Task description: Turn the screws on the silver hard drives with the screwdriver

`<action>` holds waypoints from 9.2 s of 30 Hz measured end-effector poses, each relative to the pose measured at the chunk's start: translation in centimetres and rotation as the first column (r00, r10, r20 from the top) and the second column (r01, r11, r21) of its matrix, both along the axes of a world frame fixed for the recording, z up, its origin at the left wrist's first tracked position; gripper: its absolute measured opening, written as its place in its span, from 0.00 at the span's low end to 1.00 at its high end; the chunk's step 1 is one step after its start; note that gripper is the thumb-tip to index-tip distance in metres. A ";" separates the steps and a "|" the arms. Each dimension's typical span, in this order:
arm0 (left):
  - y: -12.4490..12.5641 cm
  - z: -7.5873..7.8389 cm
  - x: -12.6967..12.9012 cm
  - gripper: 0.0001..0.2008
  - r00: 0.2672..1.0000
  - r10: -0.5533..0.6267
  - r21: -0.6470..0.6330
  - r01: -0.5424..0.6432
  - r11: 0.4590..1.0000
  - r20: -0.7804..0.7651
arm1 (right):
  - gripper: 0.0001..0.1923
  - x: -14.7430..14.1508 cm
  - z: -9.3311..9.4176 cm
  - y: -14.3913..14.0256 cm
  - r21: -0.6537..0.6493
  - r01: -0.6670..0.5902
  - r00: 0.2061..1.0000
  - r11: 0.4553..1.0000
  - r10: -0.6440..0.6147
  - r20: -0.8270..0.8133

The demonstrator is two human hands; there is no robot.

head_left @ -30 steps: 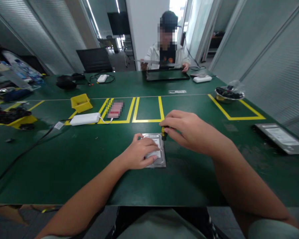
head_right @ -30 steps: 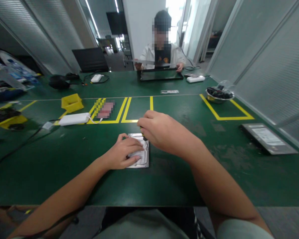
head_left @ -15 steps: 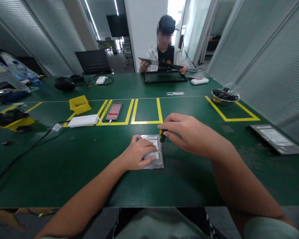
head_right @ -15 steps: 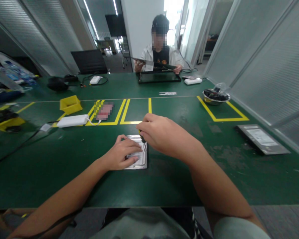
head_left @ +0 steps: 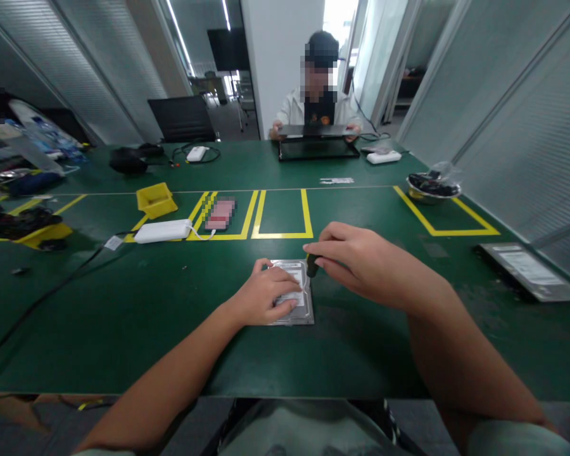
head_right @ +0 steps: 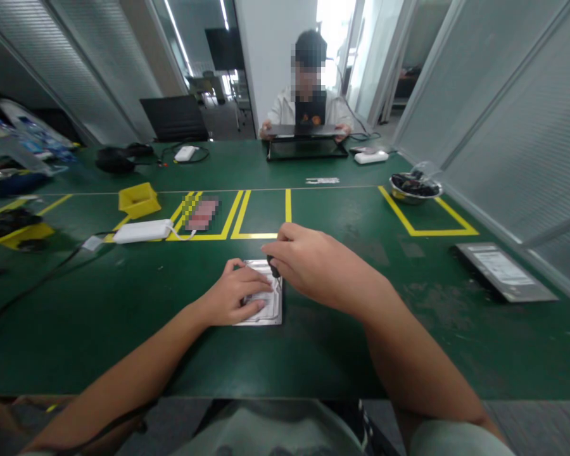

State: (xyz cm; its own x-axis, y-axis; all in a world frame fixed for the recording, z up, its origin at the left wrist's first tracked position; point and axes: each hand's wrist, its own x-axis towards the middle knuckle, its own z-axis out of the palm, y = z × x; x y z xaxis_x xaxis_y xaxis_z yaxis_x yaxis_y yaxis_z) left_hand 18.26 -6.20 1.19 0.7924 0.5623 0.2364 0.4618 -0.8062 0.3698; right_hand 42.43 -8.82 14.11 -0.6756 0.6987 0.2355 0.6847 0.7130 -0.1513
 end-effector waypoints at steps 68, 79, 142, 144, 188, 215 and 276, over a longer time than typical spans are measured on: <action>-0.4 0.0 0.2 0.15 0.999 0.011 0.031 -0.010 0.999 -0.041 | 0.13 0.3 -0.8 1.8 -0.028 -0.134 0.973 0.991 0.127 -0.193; -0.3 0.1 0.3 0.14 0.999 0.006 0.020 -0.006 1.000 -0.047 | 0.04 -0.1 -1.0 1.8 -0.022 -0.081 0.973 0.996 0.074 -0.217; -0.3 0.0 0.3 0.15 0.999 0.006 0.012 -0.006 1.000 -0.032 | 0.12 0.4 -0.3 0.8 0.000 0.004 1.000 1.000 -0.004 -0.017; -0.3 0.0 0.3 0.15 0.999 0.008 0.010 -0.008 1.000 -0.035 | 0.11 0.2 -0.2 0.8 0.002 0.034 0.999 0.999 -0.034 0.008; -0.4 -0.2 -0.1 0.15 1.000 -0.001 0.017 0.001 1.000 -0.027 | 0.11 -1.9 -3.2 2.9 0.180 0.484 0.830 0.856 -0.514 0.215; -0.5 -0.1 0.0 0.13 0.999 0.008 0.040 -0.006 0.999 -0.044 | 0.11 0.0 -13.0 2.0 0.044 0.621 0.730 0.782 -0.598 0.330; 4.1 -0.9 -18.5 0.14 0.362 0.844 0.136 -0.886 0.444 -0.396 | 0.18 0.4 -13.5 1.4 0.080 0.488 0.794 0.869 -0.481 0.373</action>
